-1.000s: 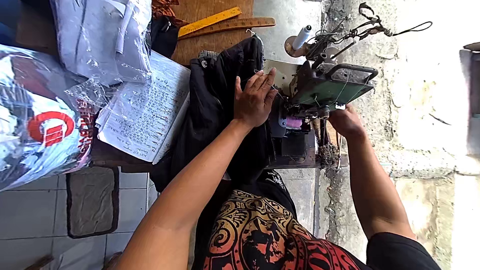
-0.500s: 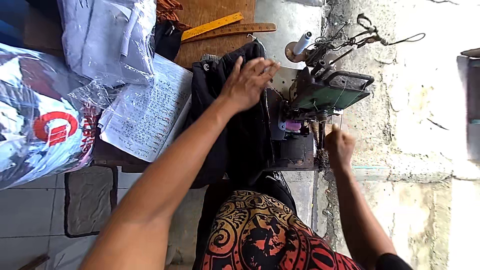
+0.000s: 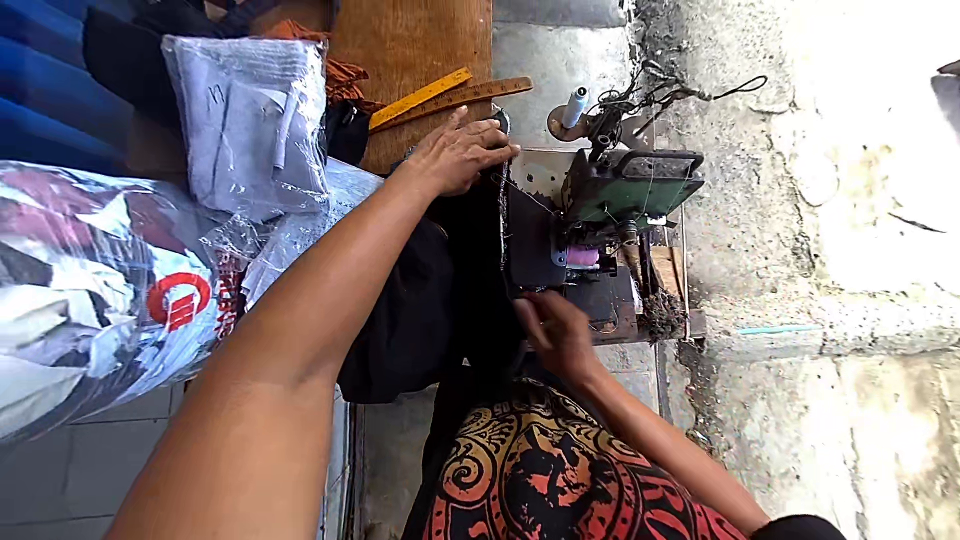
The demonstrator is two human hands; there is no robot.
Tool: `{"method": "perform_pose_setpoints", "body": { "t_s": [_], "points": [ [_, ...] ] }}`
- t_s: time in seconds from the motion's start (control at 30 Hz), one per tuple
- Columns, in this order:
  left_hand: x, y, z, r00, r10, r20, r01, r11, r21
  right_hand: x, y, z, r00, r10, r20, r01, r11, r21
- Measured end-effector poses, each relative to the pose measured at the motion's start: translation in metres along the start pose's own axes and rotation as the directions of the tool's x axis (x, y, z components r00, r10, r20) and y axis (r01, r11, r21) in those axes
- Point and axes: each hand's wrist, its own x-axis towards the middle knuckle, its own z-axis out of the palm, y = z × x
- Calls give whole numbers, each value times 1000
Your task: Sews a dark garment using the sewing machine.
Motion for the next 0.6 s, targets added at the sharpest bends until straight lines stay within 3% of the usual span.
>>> {"method": "perform_pose_setpoints", "body": {
  "t_s": [0.07, 0.13, 0.2, 0.23, 0.3, 0.5, 0.6],
  "points": [
    [10, -3, -8, 999, 29, -41, -28, 999, 30, -13, 48, -43, 981, 89, -172, -126, 967, -221],
    [15, -3, -16, 999, 39, -26, -38, 998, 47, -29, 104, -97, 904, 398, -152, -425, 816, -391],
    [15, -5, -20, 999, 51, -2, -50, 997, 56, -38, 140, -136, 694, 720, -1, -635, 611, -472],
    [14, -5, -21, 998, 57, 6, -57, 997, 53, -39, 150, -146, 618, 783, 69, -661, 566, -493],
    [11, -6, -26, 998, 64, 5, -64, 997, 43, -37, 156, -152, 580, 804, 131, -649, 553, -523],
    [-1, -3, -41, 993, 113, -15, -112, 992, 49, -22, 175, -153, 539, 831, 134, -610, 496, -618],
    [-8, 0, -45, 991, 135, -17, -134, 989, 68, -24, 186, -163, 546, 809, 220, -629, 568, -530]
  ]
}}
